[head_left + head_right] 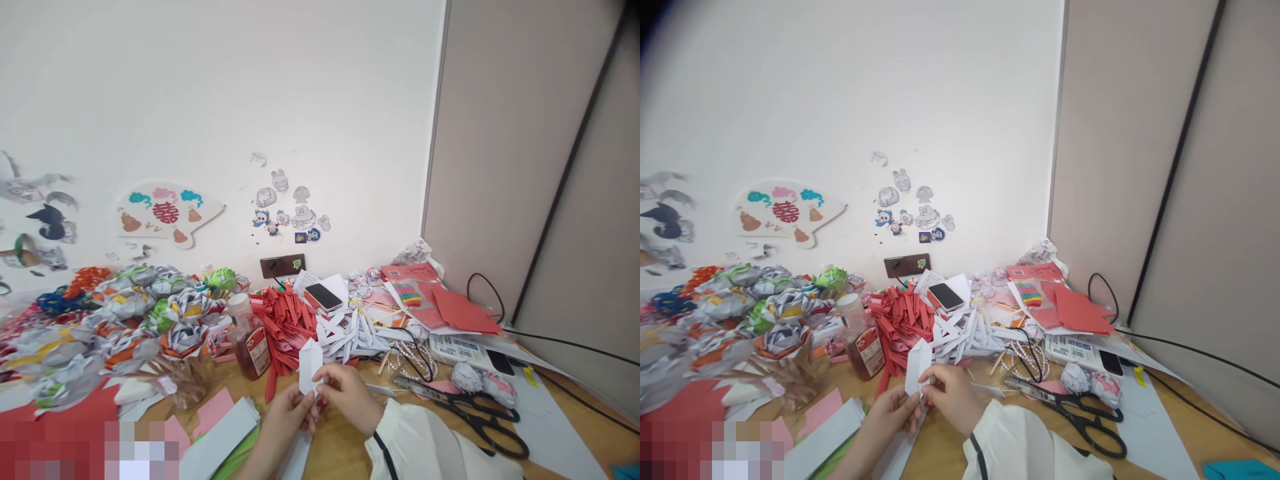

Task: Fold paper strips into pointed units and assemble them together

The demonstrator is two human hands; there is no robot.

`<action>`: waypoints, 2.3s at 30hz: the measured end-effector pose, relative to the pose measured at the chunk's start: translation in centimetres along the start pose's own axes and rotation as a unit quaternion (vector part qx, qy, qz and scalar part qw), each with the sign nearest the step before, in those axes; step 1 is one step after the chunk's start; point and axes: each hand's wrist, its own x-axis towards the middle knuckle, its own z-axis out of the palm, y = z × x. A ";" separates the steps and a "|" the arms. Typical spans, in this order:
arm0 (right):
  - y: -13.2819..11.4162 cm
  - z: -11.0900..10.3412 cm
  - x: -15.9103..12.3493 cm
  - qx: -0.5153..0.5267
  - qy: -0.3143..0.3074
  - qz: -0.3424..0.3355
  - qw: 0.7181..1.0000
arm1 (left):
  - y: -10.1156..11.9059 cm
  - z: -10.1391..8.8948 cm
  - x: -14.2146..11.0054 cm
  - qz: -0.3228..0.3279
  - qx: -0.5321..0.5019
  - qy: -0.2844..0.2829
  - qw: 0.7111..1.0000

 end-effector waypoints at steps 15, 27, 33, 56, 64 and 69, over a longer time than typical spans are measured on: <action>-0.3 -1.2 0.2 -0.045 0.077 -0.083 0.993 | -0.5 -0.8 0.1 0.007 0.005 -0.028 1.000; 0.4 -3.0 0.9 0.020 0.054 -0.051 0.997 | 0.6 -0.9 -0.9 -0.014 0.100 -0.062 0.993; 0.9 -3.3 1.1 0.075 -0.020 0.017 0.997 | 2.4 -1.5 -0.8 0.008 0.056 0.006 0.998; 0.4 -3.2 0.9 0.213 -0.090 0.040 0.972 | 3.4 -1.9 -1.8 0.009 -0.144 0.004 0.990; 0.0 -2.8 0.7 0.097 -0.015 -0.027 0.995 | 4.3 -1.5 -2.3 0.006 -0.168 -0.009 0.986; -1.0 -3.2 0.4 -0.063 -0.019 -0.093 0.993 | 4.0 -1.2 -2.0 -0.034 -0.120 -0.009 0.992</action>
